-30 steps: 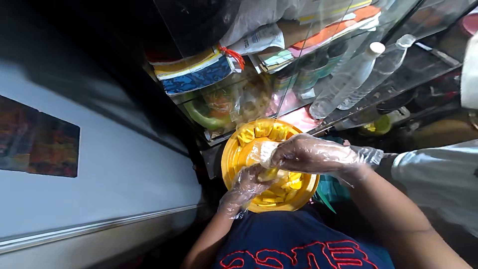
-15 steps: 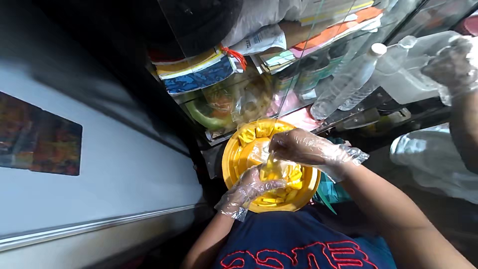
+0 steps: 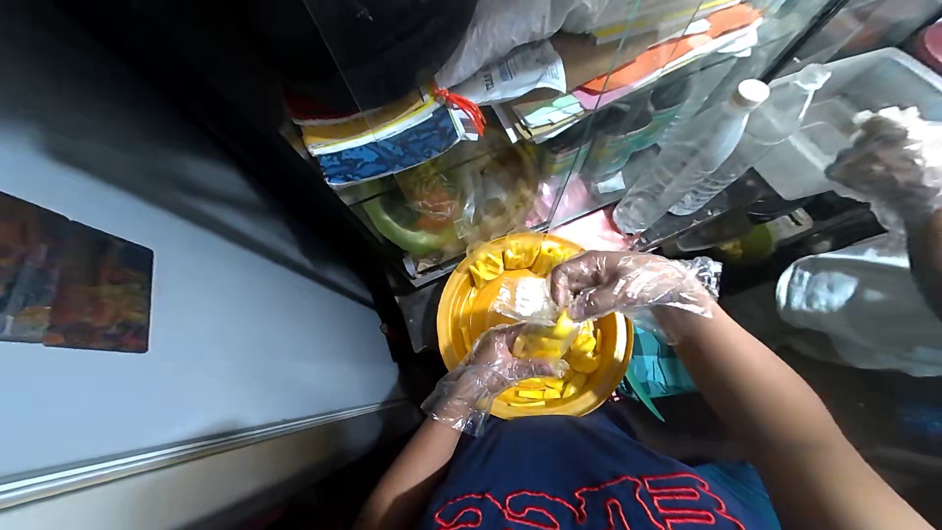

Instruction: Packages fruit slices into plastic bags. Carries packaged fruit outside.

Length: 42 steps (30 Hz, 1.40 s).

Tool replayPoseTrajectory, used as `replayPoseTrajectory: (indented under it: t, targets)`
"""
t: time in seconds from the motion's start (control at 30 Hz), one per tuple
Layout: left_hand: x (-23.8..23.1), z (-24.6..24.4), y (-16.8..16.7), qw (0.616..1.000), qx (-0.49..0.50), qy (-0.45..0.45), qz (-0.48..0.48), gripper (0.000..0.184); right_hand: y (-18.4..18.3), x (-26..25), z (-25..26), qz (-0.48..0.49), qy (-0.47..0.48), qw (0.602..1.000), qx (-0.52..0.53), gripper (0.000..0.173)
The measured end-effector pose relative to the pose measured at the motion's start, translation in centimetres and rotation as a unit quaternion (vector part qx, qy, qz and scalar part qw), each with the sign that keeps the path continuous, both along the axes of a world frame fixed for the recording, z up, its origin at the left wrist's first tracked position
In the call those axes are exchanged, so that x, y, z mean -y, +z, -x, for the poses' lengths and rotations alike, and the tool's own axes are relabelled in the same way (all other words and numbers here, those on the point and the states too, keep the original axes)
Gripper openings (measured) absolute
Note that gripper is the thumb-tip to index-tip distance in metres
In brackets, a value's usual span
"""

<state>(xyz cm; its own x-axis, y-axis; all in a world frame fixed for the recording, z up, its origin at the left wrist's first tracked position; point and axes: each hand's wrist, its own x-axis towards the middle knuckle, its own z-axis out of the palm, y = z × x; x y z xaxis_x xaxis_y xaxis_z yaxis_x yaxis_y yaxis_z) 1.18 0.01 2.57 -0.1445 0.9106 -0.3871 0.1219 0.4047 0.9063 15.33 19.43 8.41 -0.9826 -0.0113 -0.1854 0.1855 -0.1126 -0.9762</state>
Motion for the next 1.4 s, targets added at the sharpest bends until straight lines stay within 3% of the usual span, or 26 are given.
replayPoseTrajectory:
  t: [0.1,0.2,0.33,0.47,0.57,0.83,1.2,1.3,1.4]
  targets:
    - [-0.2,0.2,-0.2,1.0,-0.014,-0.016,-0.008,0.066,0.7,0.7,0.0,-0.132,-0.032,0.99,0.023,0.011]
    - [-0.3,0.5,-0.2,0.999,-0.037,-0.034,0.0,0.065,2.0,1.4,0.7,-0.381,-0.03,0.922,0.059,0.004]
    - [-0.6,0.6,0.1,0.995,-0.078,-0.049,0.028,0.065,1.5,2.4,0.4,-0.514,-0.081,0.852,0.065,0.007]
    - [-1.0,0.7,0.5,0.988,-0.125,-0.071,0.061,0.063,1.8,2.0,0.1,-0.441,-0.04,0.895,0.049,0.012]
    - [-1.2,0.7,0.4,0.983,-0.145,-0.08,0.075,0.063,1.8,1.5,0.1,-0.364,0.022,0.925,0.107,0.013]
    - [-1.8,0.5,0.4,0.974,-0.168,-0.099,0.115,0.065,-1.2,1.9,0.0,-0.187,0.006,0.966,0.179,0.009]
    - [-2.5,0.3,0.6,0.955,-0.205,-0.137,0.163,0.064,-2.7,3.1,1.0,-0.356,0.028,0.92,0.16,0.022]
    - [-2.4,0.5,0.3,0.961,-0.189,-0.125,0.162,0.068,-2.5,2.4,0.7,-0.328,0.019,0.931,0.161,0.017]
    - [-2.2,0.6,0.2,0.968,-0.164,-0.106,0.157,0.07,-3.0,1.6,-0.1,-0.214,-0.03,0.964,0.155,0.012]
